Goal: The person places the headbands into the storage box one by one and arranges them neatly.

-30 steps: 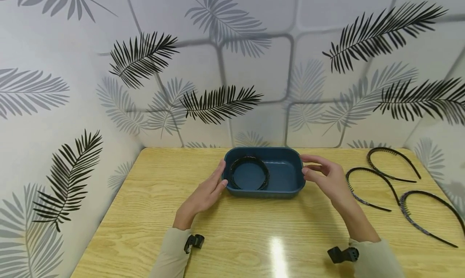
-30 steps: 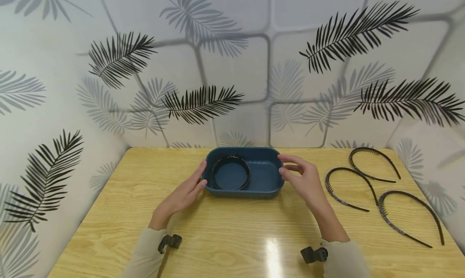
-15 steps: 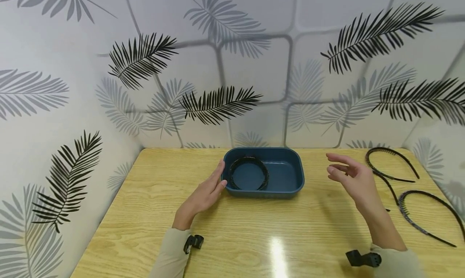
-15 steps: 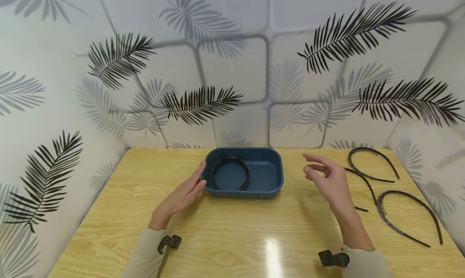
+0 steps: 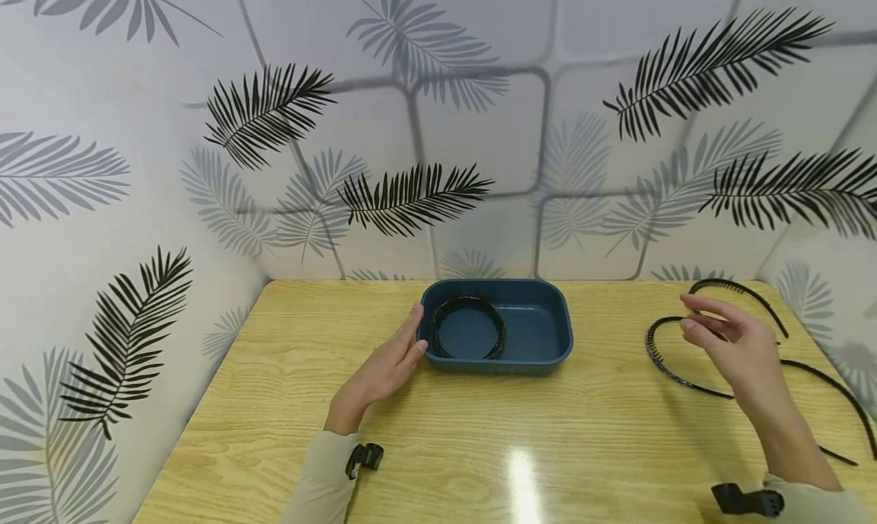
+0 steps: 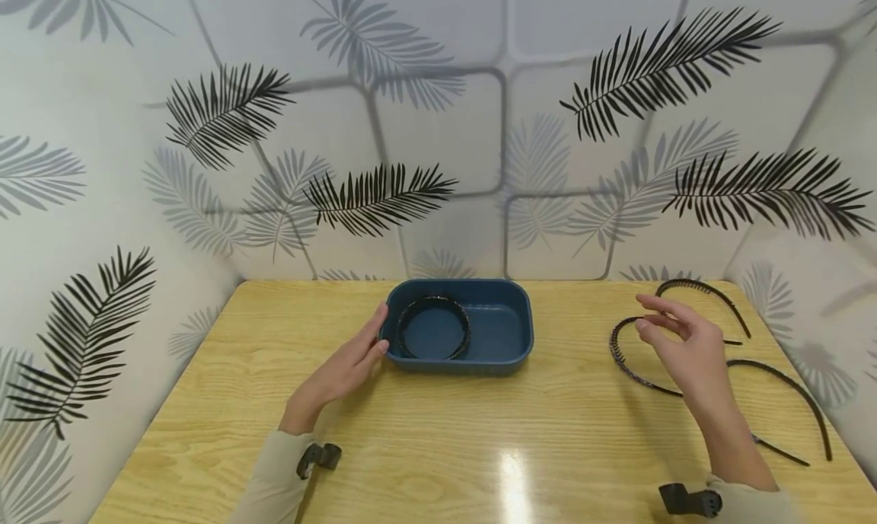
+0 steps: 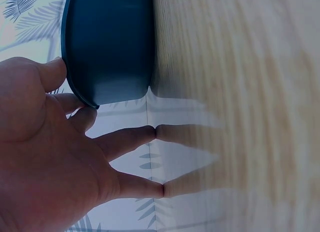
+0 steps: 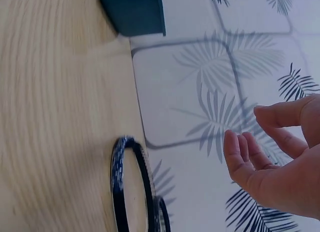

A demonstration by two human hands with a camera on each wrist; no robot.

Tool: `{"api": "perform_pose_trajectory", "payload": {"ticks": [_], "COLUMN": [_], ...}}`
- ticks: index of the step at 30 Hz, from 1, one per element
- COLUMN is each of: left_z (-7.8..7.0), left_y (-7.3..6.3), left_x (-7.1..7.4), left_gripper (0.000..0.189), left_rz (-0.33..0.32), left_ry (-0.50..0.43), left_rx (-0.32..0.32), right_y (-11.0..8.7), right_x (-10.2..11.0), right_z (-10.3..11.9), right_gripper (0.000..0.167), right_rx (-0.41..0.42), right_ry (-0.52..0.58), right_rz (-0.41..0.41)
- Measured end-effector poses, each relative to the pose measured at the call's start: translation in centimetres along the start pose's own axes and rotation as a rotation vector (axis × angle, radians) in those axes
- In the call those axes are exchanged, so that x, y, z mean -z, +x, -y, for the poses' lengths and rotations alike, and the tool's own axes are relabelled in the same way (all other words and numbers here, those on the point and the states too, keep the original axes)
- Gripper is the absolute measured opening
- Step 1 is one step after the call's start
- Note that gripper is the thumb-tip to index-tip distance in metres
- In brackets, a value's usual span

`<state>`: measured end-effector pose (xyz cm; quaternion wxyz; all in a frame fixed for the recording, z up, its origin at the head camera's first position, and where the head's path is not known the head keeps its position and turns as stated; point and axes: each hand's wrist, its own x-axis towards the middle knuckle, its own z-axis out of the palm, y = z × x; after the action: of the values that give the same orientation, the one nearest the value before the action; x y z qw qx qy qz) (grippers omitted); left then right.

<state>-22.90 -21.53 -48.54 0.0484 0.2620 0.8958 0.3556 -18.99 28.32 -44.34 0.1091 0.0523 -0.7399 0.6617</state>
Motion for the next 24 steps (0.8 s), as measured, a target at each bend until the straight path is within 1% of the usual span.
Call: {"api": "perform_pose_trajectory", "payload": {"ticks": [4, 7, 11, 14, 17, 21, 22, 24], "left_z": [-0.1, -0.1, 0.0, 0.0, 0.1, 0.1, 0.1, 0.1], "left_y": [0.0, 0.0, 0.0, 0.0, -0.1, -0.1, 0.0, 0.0], "left_x": [-0.1, -0.1, 0.0, 0.0, 0.0, 0.0, 0.0, 0.0], "left_gripper": [0.064, 0.063, 0.063, 0.063, 0.064, 0.064, 0.064, 0.064], "left_rz": [-0.009, -0.01, -0.002, 0.0, 0.001, 0.002, 0.002, 0.0], "left_ry": [-0.001, -0.003, -0.003, -0.003, -0.009, -0.014, -0.015, -0.013], "left_rx": [-0.012, -0.017, -0.008, -0.001, -0.002, -0.01, -0.012, -0.01], "right_y": [-0.4, -0.8, -0.8, -0.7, -0.8, -1.2, -1.2, -1.0], "right_x": [2.1, 3.3, 4.7, 6.0, 7.2, 8.8, 9.3, 10.8], "right_z": [-0.2, -0.6, -1.2, -1.7, -2.2, -3.6, -4.1, -5.8], "right_gripper": [0.038, 0.038, 0.039, 0.039, 0.041, 0.046, 0.047, 0.048], "right_rx": [-0.049, -0.069, -0.059, -0.042, -0.047, -0.11, -0.13, -0.138], "right_ry": [-0.185, -0.31, -0.399, -0.423, -0.469, -0.554, -0.57, -0.571], "right_rz": [-0.046, -0.096, -0.169, -0.202, -0.231, -0.269, -0.272, -0.284]}}
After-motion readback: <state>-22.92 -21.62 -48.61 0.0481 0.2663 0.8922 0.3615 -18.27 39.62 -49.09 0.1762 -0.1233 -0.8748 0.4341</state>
